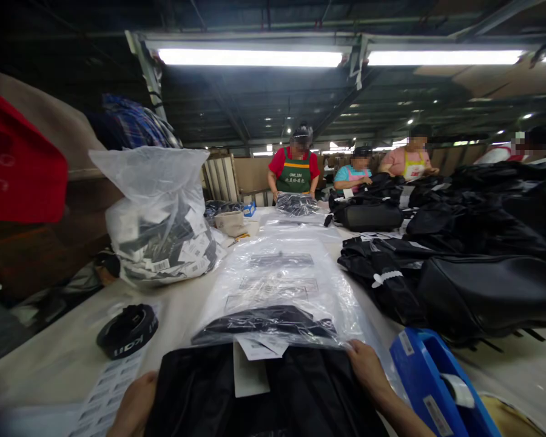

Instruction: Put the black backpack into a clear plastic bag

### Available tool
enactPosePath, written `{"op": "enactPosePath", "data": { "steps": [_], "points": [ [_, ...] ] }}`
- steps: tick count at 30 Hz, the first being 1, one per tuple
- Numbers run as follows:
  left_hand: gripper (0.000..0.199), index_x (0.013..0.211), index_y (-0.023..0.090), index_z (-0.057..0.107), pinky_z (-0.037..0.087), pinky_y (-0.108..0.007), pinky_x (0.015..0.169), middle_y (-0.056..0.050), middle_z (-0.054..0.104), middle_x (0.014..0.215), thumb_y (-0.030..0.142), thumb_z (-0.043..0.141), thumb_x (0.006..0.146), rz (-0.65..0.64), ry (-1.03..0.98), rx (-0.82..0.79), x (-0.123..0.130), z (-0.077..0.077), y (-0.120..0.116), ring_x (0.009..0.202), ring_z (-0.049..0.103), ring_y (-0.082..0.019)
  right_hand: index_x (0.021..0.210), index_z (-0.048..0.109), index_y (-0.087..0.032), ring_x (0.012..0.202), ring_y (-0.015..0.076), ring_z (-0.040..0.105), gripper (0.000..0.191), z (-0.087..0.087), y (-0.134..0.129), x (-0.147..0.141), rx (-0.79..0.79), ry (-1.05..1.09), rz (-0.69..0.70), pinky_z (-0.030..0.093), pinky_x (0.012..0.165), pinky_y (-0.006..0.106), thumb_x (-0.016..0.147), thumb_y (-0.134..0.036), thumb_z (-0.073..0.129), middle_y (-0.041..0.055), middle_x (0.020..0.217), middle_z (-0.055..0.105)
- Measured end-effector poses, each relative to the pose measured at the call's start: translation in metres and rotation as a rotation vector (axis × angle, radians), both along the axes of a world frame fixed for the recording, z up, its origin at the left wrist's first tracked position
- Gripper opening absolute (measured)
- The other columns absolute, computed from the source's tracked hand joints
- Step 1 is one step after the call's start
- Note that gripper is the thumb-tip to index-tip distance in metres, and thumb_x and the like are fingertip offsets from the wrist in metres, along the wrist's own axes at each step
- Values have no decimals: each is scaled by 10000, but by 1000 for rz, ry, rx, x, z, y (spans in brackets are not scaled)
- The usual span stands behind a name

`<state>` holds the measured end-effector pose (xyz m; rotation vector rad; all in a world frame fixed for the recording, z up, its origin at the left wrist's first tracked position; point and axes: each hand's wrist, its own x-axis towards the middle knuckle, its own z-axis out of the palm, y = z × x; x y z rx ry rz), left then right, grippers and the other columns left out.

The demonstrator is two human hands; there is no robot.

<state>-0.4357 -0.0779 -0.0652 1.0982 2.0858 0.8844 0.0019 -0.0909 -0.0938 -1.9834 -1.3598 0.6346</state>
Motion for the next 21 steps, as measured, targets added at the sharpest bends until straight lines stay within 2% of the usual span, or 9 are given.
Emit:
{"op": "enactPosePath", "data": {
  "steps": [3, 7, 10, 14, 17, 21],
  "points": [
    [215, 547, 229, 477, 428, -349, 664, -66, 604, 602, 313, 352, 700, -45, 143, -8, -1, 10, -15, 689, 586, -248, 577, 469, -240, 688, 240, 615, 286, 6, -9, -1, 110, 51, -6, 470, 671, 329, 673, -477, 340, 52, 642, 647],
    [308, 566, 238, 484, 421, -347, 692, -61, 604, 632, 424, 307, 735, 19, 217, 143, 3, 22, -18, 697, 564, -240, 570, 439, -243, 618, 224, 573, 319, 14, -16, -4, 254, 75, 14, 470, 624, 325, 672, -537, 370, 42, 596, 595],
    [377, 616, 238, 522, 414, -340, 716, -55, 615, 661, 502, 296, 760, 44, 230, 178, 8, 27, -13, 718, 564, -234, 561, 424, -239, 588, 213, 539, 374, 19, -18, -7, 286, 85, 31, 479, 634, 331, 710, -575, 356, 40, 581, 577],
    [423, 552, 240, 502, 398, -318, 658, -41, 594, 599, 564, 318, 752, -20, 294, 150, 9, 32, -10, 658, 548, -216, 620, 460, -230, 672, 231, 565, 388, 19, -17, -10, 267, 51, 52, 484, 721, 342, 779, -530, 272, 61, 657, 618],
    [410, 517, 240, 469, 387, -300, 593, -21, 543, 528, 523, 317, 771, -71, 420, 203, 1, 22, -16, 562, 514, -187, 646, 465, -232, 715, 236, 584, 356, 14, -17, -8, 222, -47, 43, 476, 728, 344, 787, -447, 219, 84, 708, 639],
    [343, 573, 246, 486, 404, -284, 538, -1, 526, 489, 428, 328, 817, -103, 563, 337, -27, -19, -36, 493, 505, -174, 676, 469, -232, 739, 227, 609, 221, 4, -27, -2, 133, -112, 7, 456, 723, 332, 745, -288, 267, 87, 739, 648]
  ]
}}
